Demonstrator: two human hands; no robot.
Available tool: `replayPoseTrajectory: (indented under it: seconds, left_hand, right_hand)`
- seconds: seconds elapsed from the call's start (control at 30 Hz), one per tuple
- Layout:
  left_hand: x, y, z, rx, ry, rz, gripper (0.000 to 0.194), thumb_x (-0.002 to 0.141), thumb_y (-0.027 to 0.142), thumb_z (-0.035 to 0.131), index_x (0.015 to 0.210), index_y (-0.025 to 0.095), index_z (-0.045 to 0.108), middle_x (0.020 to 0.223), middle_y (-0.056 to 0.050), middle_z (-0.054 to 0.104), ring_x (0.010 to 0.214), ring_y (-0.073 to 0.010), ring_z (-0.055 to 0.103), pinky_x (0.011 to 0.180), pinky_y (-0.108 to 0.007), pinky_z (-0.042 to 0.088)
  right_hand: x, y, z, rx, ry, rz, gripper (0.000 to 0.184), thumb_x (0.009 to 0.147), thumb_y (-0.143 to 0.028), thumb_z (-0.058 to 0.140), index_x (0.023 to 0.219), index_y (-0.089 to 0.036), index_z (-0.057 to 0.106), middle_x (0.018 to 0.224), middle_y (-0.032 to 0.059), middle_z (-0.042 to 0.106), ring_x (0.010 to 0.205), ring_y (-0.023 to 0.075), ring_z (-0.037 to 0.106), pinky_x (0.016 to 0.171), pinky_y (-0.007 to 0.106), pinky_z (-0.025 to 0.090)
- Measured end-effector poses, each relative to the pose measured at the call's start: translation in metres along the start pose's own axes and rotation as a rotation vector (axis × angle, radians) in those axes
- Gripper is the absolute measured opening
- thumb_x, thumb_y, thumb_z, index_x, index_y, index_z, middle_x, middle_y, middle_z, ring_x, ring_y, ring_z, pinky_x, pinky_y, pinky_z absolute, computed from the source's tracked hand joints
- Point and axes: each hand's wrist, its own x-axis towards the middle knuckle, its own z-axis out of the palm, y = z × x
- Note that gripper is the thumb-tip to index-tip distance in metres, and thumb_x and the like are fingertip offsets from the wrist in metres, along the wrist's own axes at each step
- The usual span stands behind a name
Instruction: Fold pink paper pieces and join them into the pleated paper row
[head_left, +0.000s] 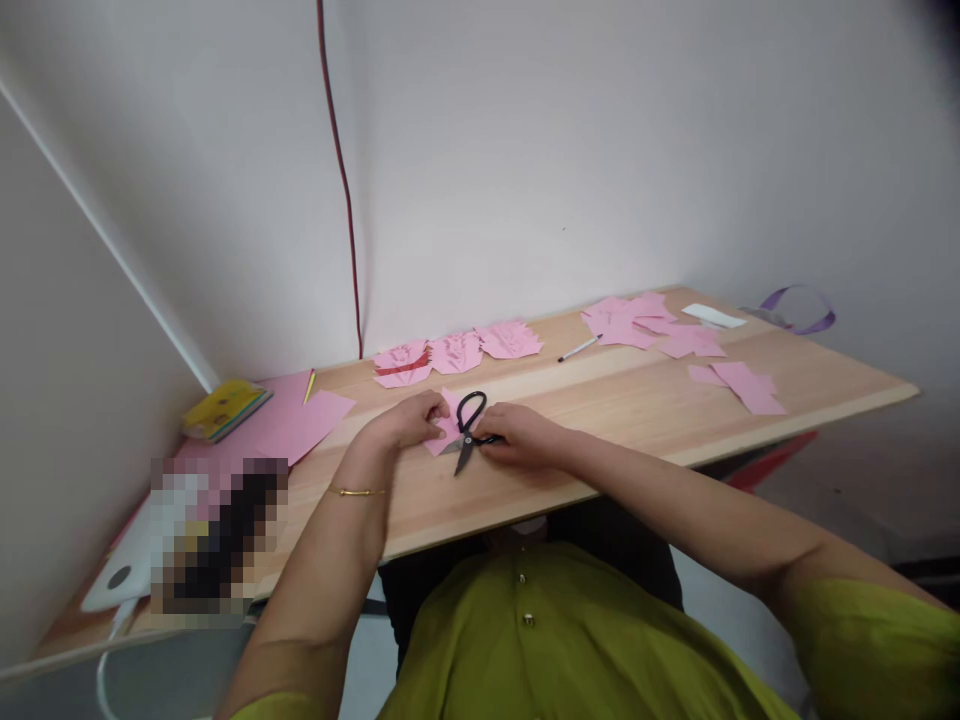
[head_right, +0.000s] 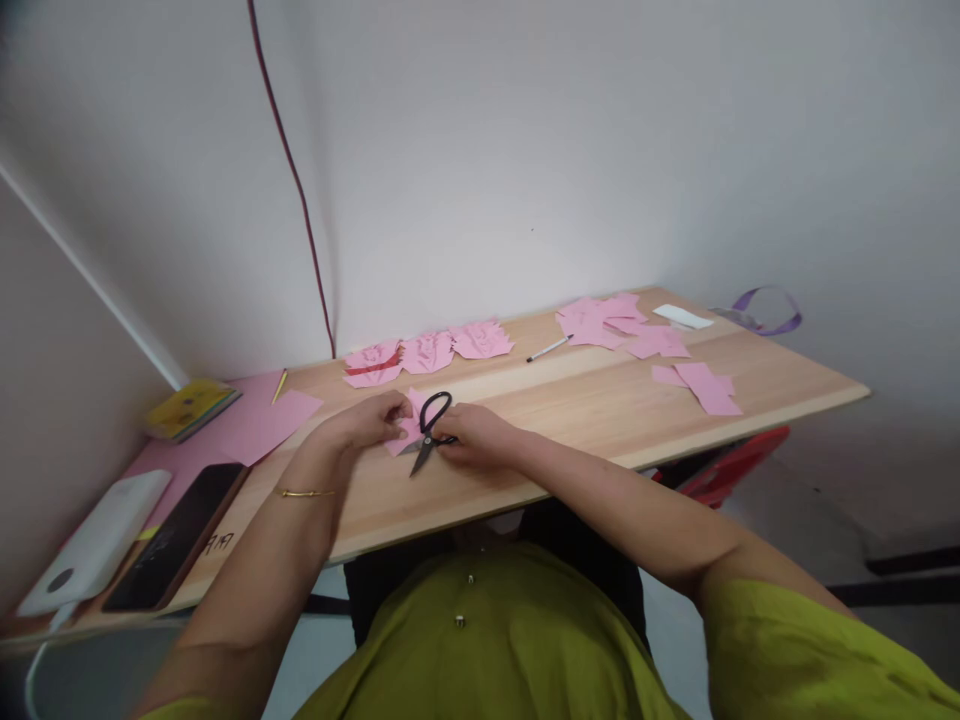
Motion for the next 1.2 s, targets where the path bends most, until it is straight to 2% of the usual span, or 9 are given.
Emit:
replayPoseTrajectory:
  seconds: [0.23,0.37,0.47,0.63,0.8,0.93,1.03,1.13,1.2]
  left_hand:
    - [0.000,-0.004,0.001,-0.001,0.019,-0.015,0.026,0.061,0.017,0.065,0.086,0.017,0.056,0.079,0.002,0.048,0.073,-0.0140,0.045,0.065,-0.026,0.037]
    - [0.001,-0.006,0.001,-0.076,0.003,0.030,0.047,0.062,0.016,0.065,0.108,0.018,0.059,0.079,0.003,0.045,0.072,-0.0134,0.043,0.067,-0.026,0.038]
    - [0.000,-0.005,-0.001,-0.055,-0.019,0.084,0.053,0.064,0.015,0.064,0.117,0.021,0.061,0.083,0.001,0.047,0.077,-0.0149,0.046,0.073,-0.028,0.039]
    - [-0.003,-0.003,-0.002,-0.066,-0.001,0.056,0.042,0.064,0.017,0.065,0.106,0.021,0.066,0.085,0.000,0.049,0.077,-0.0149,0.046,0.071,-0.028,0.039]
    - [-0.002,-0.001,-0.002,-0.114,-0.003,0.033,0.043,0.061,0.015,0.064,0.103,0.019,0.064,0.076,0.002,0.045,0.070,-0.0136,0.043,0.064,-0.026,0.036]
    - [-0.003,0.005,-0.003,-0.131,0.005,0.032,0.044,0.060,0.016,0.065,0.104,0.020,0.064,0.075,0.003,0.046,0.069,-0.0135,0.044,0.064,-0.026,0.036]
    - [-0.003,0.007,-0.003,-0.124,0.014,0.019,0.043,0.060,0.018,0.067,0.103,0.019,0.065,0.075,0.003,0.046,0.069,-0.0139,0.044,0.065,-0.027,0.037]
    - [-0.004,0.007,-0.003,-0.101,0.028,0.007,0.043,0.061,0.022,0.070,0.104,0.020,0.065,0.078,0.002,0.049,0.072,-0.0150,0.046,0.067,-0.027,0.039]
    - [-0.005,0.005,-0.003,-0.081,0.031,0.010,0.043,0.062,0.023,0.070,0.105,0.020,0.066,0.081,0.001,0.051,0.074,-0.0157,0.048,0.069,-0.028,0.040]
  right_hand:
    - [-0.001,-0.014,0.002,0.025,-0.004,-0.022,0.011,0.079,-0.017,0.058,0.087,-0.015,0.065,0.089,0.0089,0.066,0.081,0.0183,0.057,0.074,0.029,0.044]
    - [-0.018,-0.008,-0.012,0.111,-0.030,-0.064,0.014,0.078,-0.016,0.059,0.090,-0.016,0.065,0.089,0.0074,0.066,0.082,0.0176,0.058,0.074,0.028,0.045]
    - [-0.035,0.009,-0.036,0.053,0.036,0.071,0.014,0.077,-0.016,0.059,0.090,-0.018,0.065,0.089,0.0071,0.066,0.082,0.0188,0.058,0.074,0.030,0.044]
    - [-0.070,0.045,-0.082,-0.187,0.133,0.353,0.005,0.079,-0.020,0.056,0.078,-0.019,0.061,0.079,0.0066,0.062,0.072,0.0194,0.053,0.065,0.033,0.039]
    - [-0.092,0.066,-0.099,-0.275,0.100,0.402,0.014,0.083,-0.030,0.058,0.076,-0.021,0.065,0.081,0.0073,0.063,0.078,0.0232,0.055,0.071,0.036,0.041]
    - [-0.061,0.046,-0.085,-0.231,0.130,0.370,0.026,0.088,-0.041,0.055,0.082,-0.020,0.067,0.085,0.0077,0.067,0.087,0.0238,0.058,0.077,0.036,0.042]
    - [-0.016,0.017,-0.059,-0.181,0.096,0.369,0.032,0.084,-0.049,0.059,0.089,-0.018,0.065,0.090,0.0078,0.069,0.084,0.0223,0.061,0.072,0.032,0.041]
    - [0.024,-0.005,-0.028,-0.194,-0.015,0.405,0.047,0.076,-0.057,0.065,0.101,-0.017,0.063,0.091,0.0086,0.071,0.082,0.0239,0.062,0.069,0.030,0.039]
    - [0.040,-0.012,-0.014,-0.228,-0.064,0.429,0.036,0.083,-0.048,0.059,0.101,-0.017,0.063,0.092,0.0103,0.071,0.083,0.0246,0.063,0.069,0.030,0.038]
